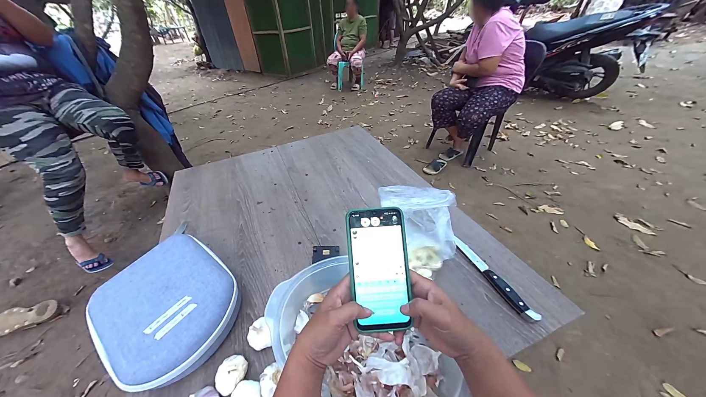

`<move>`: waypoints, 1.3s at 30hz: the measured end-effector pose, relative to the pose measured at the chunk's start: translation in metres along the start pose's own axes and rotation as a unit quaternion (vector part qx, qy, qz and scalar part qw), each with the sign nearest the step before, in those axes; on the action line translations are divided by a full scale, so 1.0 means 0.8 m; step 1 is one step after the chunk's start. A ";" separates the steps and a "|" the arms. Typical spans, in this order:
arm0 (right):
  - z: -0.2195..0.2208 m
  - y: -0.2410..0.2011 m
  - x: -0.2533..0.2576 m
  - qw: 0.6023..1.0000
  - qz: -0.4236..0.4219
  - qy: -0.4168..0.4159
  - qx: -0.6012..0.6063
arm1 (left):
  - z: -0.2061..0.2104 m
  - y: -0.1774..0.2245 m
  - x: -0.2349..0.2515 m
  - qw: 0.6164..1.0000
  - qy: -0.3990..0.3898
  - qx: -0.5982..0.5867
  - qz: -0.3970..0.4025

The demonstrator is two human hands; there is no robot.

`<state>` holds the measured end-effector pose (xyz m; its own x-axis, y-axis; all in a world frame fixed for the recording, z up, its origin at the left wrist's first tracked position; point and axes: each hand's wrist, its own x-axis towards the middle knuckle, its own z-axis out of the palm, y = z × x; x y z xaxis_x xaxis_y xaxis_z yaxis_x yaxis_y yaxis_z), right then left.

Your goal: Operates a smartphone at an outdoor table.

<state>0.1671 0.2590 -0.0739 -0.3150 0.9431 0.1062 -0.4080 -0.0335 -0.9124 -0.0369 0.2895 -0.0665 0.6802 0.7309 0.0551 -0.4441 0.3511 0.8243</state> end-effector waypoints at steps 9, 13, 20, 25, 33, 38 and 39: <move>0.000 0.002 0.001 1.000 -0.005 0.007 -0.018 | 0.004 0.001 0.000 1.000 0.017 0.021 -0.008; 0.003 0.002 0.003 0.999 -0.001 0.037 -0.026 | 0.005 0.000 0.000 1.000 0.006 0.026 -0.010; 0.011 0.003 0.006 0.994 0.000 0.097 -0.046 | 0.003 -0.002 0.000 0.999 -0.014 0.041 -0.008; 0.004 0.004 0.003 0.999 -0.002 0.030 -0.034 | 0.008 0.001 0.000 0.998 0.039 0.054 -0.007; 0.007 0.002 0.004 0.999 0.008 0.021 -0.031 | 0.012 0.001 0.001 0.996 0.071 0.053 -0.008; 0.004 0.002 0.003 1.000 0.011 0.015 -0.023 | 0.004 0.000 0.001 0.999 0.037 0.023 -0.010; 0.003 0.002 0.004 1.000 0.012 0.017 -0.022 | 0.003 0.000 0.001 1.000 0.026 0.012 -0.013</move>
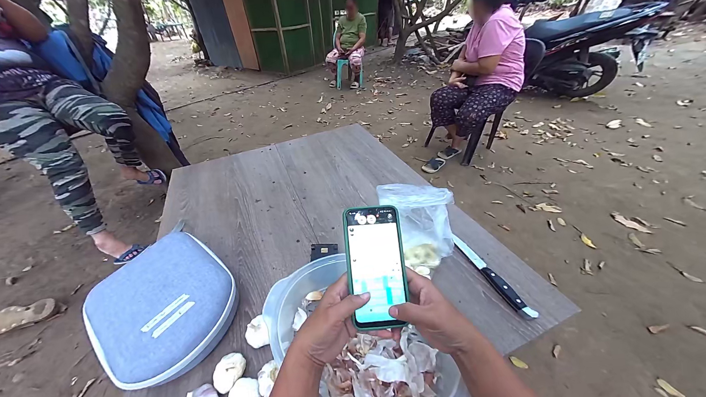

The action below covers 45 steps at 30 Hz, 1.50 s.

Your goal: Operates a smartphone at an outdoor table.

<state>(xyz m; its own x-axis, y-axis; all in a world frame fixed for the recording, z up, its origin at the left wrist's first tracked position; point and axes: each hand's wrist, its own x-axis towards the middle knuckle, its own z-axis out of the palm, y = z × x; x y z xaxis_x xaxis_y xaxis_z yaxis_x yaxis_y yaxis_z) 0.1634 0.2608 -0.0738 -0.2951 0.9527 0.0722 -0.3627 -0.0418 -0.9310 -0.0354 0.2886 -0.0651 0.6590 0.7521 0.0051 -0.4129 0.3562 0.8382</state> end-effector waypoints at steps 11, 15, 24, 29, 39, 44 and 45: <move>0.002 -0.001 0.000 1.000 0.010 0.012 -0.007 | -0.004 0.000 -0.001 0.999 -0.033 -0.024 0.004; -0.004 0.000 -0.002 1.000 -0.003 -0.008 0.012 | -0.004 0.001 -0.002 0.999 -0.034 -0.027 0.002; -0.007 0.000 -0.002 0.999 -0.011 -0.019 0.028 | -0.005 0.000 -0.002 0.998 -0.049 -0.040 0.009; -0.003 0.000 -0.002 1.000 -0.009 0.001 0.017 | -0.002 0.001 -0.002 0.999 -0.032 -0.036 -0.002; 0.001 0.000 -0.001 1.000 0.001 0.015 -0.002 | -0.003 0.001 -0.002 0.999 -0.028 -0.035 0.002; -0.005 -0.001 -0.002 0.999 -0.002 -0.011 0.031 | -0.005 0.000 -0.001 0.998 -0.046 -0.035 0.007; -0.004 -0.002 -0.002 0.999 -0.001 -0.008 0.032 | -0.006 -0.001 -0.001 0.998 -0.048 -0.037 0.007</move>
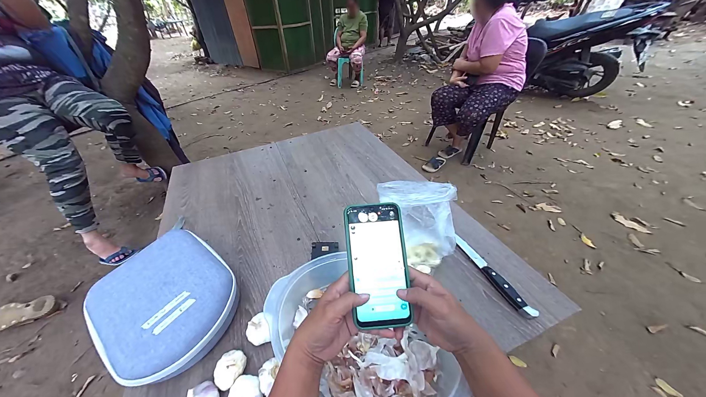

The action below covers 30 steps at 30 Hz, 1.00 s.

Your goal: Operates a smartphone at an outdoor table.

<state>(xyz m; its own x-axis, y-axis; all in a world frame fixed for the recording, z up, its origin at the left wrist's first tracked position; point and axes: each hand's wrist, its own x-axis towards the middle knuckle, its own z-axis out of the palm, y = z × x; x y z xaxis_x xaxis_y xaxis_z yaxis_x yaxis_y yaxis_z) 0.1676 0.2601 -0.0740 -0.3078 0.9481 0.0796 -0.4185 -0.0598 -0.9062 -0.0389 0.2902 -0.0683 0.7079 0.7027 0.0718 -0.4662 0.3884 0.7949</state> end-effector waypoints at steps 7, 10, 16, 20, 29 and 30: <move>0.006 0.002 0.002 0.999 -0.010 0.035 -0.037 | 0.003 0.000 0.000 1.000 0.008 0.012 -0.003; 0.010 0.003 0.005 0.996 -0.009 0.066 -0.053 | 0.002 -0.001 0.001 1.000 -0.002 0.020 0.001; 0.012 0.003 0.006 0.996 -0.004 0.068 -0.063 | 0.007 0.001 0.000 0.999 0.023 0.035 -0.006; 0.013 0.001 0.005 0.996 0.006 0.053 -0.067 | 0.007 0.001 0.000 0.999 0.039 0.032 -0.006; 0.006 0.002 0.003 0.999 -0.002 0.030 -0.038 | 0.003 0.000 0.000 0.999 0.025 0.023 -0.001; 0.005 0.003 0.003 0.999 -0.006 0.023 -0.035 | 0.004 0.000 0.000 0.999 0.026 0.021 0.000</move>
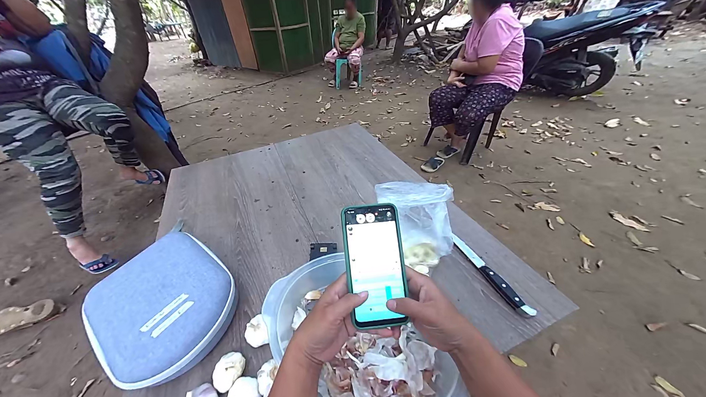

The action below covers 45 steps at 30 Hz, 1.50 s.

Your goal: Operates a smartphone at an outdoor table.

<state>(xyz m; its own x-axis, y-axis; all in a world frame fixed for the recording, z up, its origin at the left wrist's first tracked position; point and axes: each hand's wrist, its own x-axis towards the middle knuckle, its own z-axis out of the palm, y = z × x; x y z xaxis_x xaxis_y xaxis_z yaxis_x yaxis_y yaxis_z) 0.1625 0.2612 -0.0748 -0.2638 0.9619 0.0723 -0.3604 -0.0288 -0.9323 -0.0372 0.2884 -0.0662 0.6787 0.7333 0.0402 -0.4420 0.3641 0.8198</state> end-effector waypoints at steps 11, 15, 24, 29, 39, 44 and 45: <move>0.004 -0.003 -0.001 1.000 0.006 -0.004 -0.005 | 0.001 0.000 0.000 1.000 0.006 0.002 -0.001; 0.004 -0.003 0.000 1.000 0.011 0.003 -0.006 | 0.000 0.000 -0.001 1.000 0.005 0.004 0.003; -0.002 0.001 0.000 1.000 -0.002 -0.005 -0.004 | 0.000 0.000 0.000 1.000 0.007 0.007 0.000; 0.001 0.001 0.001 1.000 -0.001 0.025 -0.005 | 0.004 0.000 0.000 1.000 0.007 0.030 -0.002; 0.005 -0.003 0.000 1.000 0.012 0.003 -0.012 | 0.012 0.001 0.002 0.995 0.068 0.070 0.001; 0.003 0.000 0.000 1.000 -0.003 -0.014 -0.007 | 0.015 -0.002 0.004 0.992 0.091 0.081 0.018; 0.003 0.001 0.000 1.000 -0.007 -0.016 -0.007 | 0.015 -0.002 0.004 0.992 0.094 0.082 0.019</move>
<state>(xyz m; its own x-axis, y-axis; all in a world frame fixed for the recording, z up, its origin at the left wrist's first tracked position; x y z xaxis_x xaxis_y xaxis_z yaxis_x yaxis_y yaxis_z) 0.1600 0.2605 -0.0743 -0.2866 0.9532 0.0962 -0.3511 -0.0111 -0.9363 -0.0274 0.2831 -0.0602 0.5354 0.8443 -0.0213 -0.3529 0.2465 0.9026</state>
